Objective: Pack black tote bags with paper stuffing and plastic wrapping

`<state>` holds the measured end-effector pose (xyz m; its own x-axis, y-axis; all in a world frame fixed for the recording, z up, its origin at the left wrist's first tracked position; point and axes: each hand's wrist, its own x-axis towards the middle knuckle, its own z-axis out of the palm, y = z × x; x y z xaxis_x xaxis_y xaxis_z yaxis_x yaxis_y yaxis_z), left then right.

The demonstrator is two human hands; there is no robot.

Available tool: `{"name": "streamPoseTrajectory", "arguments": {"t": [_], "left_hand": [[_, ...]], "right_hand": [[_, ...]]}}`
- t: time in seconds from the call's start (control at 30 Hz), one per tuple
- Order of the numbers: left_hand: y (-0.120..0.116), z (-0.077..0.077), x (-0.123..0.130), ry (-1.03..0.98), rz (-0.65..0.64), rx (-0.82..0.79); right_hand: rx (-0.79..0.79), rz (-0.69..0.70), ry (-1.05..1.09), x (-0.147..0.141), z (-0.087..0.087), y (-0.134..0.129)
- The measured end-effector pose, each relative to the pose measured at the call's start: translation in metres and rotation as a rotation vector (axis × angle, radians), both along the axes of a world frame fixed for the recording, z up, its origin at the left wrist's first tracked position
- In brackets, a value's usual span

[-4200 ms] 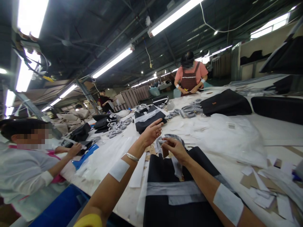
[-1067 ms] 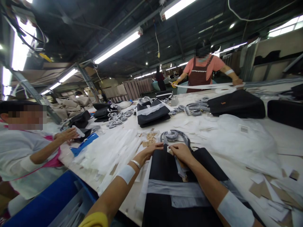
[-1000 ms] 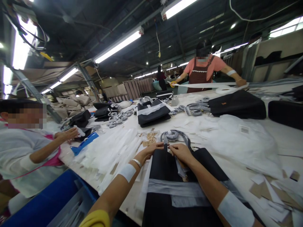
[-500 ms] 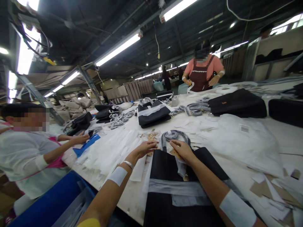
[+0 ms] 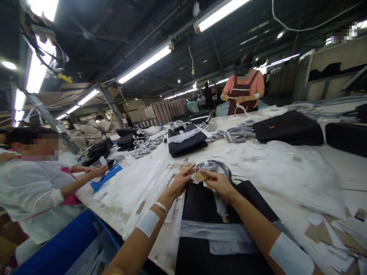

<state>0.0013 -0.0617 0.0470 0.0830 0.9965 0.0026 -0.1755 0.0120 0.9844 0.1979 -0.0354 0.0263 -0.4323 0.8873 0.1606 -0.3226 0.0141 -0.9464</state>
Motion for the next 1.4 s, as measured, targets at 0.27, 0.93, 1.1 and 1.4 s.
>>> {"name": "streamPoseTrajectory", "arguments": {"t": [0.27, 0.93, 1.1, 1.4], "left_hand": [[-0.003, -0.003, 0.002, 0.033, 0.065, 0.026], [-0.042, 0.092, -0.011, 0.975, 0.401, 0.433], [-0.084, 0.053, -0.039, 0.747, 0.474, 0.228], [-0.127, -0.024, -0.048, 0.554, 0.483, 0.035]], "right_hand": [[0.115, -0.231, -0.286, 0.002, -0.006, 0.006], [0.463, -0.36, -0.485, 0.004, -0.007, 0.006], [0.429, -0.435, -0.514, 0.008, -0.001, 0.003], [0.413, -0.463, -0.55, 0.01, 0.0, 0.004]]}}
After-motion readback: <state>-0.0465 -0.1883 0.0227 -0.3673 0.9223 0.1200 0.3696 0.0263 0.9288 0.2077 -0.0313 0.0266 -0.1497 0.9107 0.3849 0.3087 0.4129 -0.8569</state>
